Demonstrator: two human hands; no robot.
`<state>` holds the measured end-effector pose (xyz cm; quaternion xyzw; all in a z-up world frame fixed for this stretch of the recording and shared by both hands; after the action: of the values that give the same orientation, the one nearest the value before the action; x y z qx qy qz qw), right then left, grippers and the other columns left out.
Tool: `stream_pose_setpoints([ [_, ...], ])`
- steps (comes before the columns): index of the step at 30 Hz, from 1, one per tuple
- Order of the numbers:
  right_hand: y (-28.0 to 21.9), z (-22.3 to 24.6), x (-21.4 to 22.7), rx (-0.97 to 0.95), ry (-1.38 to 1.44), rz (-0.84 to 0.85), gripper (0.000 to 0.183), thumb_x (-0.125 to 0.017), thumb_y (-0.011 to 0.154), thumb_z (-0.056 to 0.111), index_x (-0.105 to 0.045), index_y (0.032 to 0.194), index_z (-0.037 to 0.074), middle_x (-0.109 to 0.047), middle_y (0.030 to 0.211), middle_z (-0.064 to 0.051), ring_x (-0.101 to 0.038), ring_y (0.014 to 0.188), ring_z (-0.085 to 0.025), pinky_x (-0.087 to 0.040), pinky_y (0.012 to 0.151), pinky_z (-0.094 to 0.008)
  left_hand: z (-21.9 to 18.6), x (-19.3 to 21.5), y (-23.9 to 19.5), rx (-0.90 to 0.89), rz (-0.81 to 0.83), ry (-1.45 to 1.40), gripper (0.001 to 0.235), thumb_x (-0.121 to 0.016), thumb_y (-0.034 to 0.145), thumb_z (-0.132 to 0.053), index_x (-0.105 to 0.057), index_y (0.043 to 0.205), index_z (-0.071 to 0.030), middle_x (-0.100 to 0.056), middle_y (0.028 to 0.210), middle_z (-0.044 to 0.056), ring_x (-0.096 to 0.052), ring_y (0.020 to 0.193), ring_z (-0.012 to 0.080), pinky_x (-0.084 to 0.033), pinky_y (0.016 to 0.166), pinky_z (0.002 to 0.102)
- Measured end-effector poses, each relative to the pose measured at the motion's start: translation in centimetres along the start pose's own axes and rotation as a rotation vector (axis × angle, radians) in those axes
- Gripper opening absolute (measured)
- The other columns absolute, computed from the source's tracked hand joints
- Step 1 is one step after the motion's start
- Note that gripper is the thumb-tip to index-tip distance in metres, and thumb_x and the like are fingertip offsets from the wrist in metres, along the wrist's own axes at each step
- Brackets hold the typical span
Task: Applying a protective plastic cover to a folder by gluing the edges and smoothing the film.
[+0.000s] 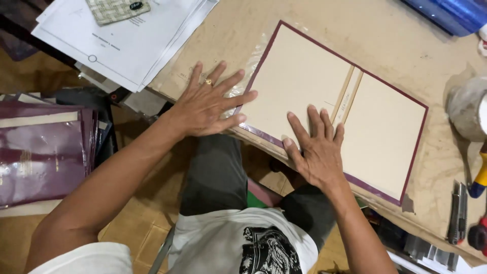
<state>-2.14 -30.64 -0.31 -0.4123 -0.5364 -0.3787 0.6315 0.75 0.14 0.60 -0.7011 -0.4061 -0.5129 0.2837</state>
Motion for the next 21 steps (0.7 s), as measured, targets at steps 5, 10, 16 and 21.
stream_pose_setpoints([
  [5, -0.1, 1.5, 1.2, -0.061, 0.069, 0.007, 0.074, -0.031, 0.094, 0.074, -0.036, 0.16, 0.041, -0.028, 0.164, -0.016, -0.017, 0.153, -0.045, -0.005, 0.114, -0.075, -1.2, -1.0, 0.4, 0.062, -0.016, 0.012, 0.07, -0.031, 0.093, -0.075, -0.041, 0.155, -0.043, -0.03, 0.167, 0.011, -0.018, 0.152, 0.0502, -0.009, 0.113, 0.08],
  [10, 0.8, 3.7, 1.6, -0.122, 0.14, -0.003, 0.097, -0.042, 0.083, 0.088, -0.032, 0.163, 0.034, -0.022, 0.164, -0.021, -0.011, 0.152, -0.053, -0.007, 0.108, -0.083, -1.4, -1.8, 0.5, 0.103, -0.034, 0.007, 0.085, -0.037, 0.086, -0.089, -0.035, 0.158, -0.043, -0.029, 0.167, 0.014, -0.017, 0.152, 0.0538, -0.006, 0.111, 0.083],
  [16, 0.9, 4.1, 2.1, -0.193, 0.153, 0.041, 0.078, -0.035, 0.092, 0.079, -0.036, 0.16, 0.04, -0.022, 0.165, -0.02, -0.008, 0.154, -0.05, -0.003, 0.111, -0.081, -0.7, -1.9, 0.4, 0.073, -0.026, 0.05, 0.072, -0.038, 0.094, -0.076, -0.035, 0.158, -0.044, -0.027, 0.167, 0.011, -0.017, 0.153, 0.0508, -0.009, 0.113, 0.08],
  [21, 0.6, 4.0, 2.0, -0.202, 0.109, 0.023, 0.07, -0.026, 0.098, 0.074, -0.035, 0.16, 0.042, -0.024, 0.165, -0.017, -0.013, 0.154, -0.047, -0.008, 0.111, -0.081, -1.0, -1.2, -0.3, 0.092, -0.01, -0.009, 0.061, -0.024, 0.102, -0.064, -0.034, 0.159, -0.044, -0.03, 0.167, 0.01, -0.018, 0.153, 0.0482, -0.006, 0.114, 0.078],
])
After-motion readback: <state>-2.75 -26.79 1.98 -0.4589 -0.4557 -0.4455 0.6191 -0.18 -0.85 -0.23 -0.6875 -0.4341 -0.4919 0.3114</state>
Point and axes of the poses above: each hand's wrist, its own y-axis towards the middle knuckle, its own x-axis out of the back of the hand, z = x × y, the point moved 1 cm from there along y, towards the middle knuckle
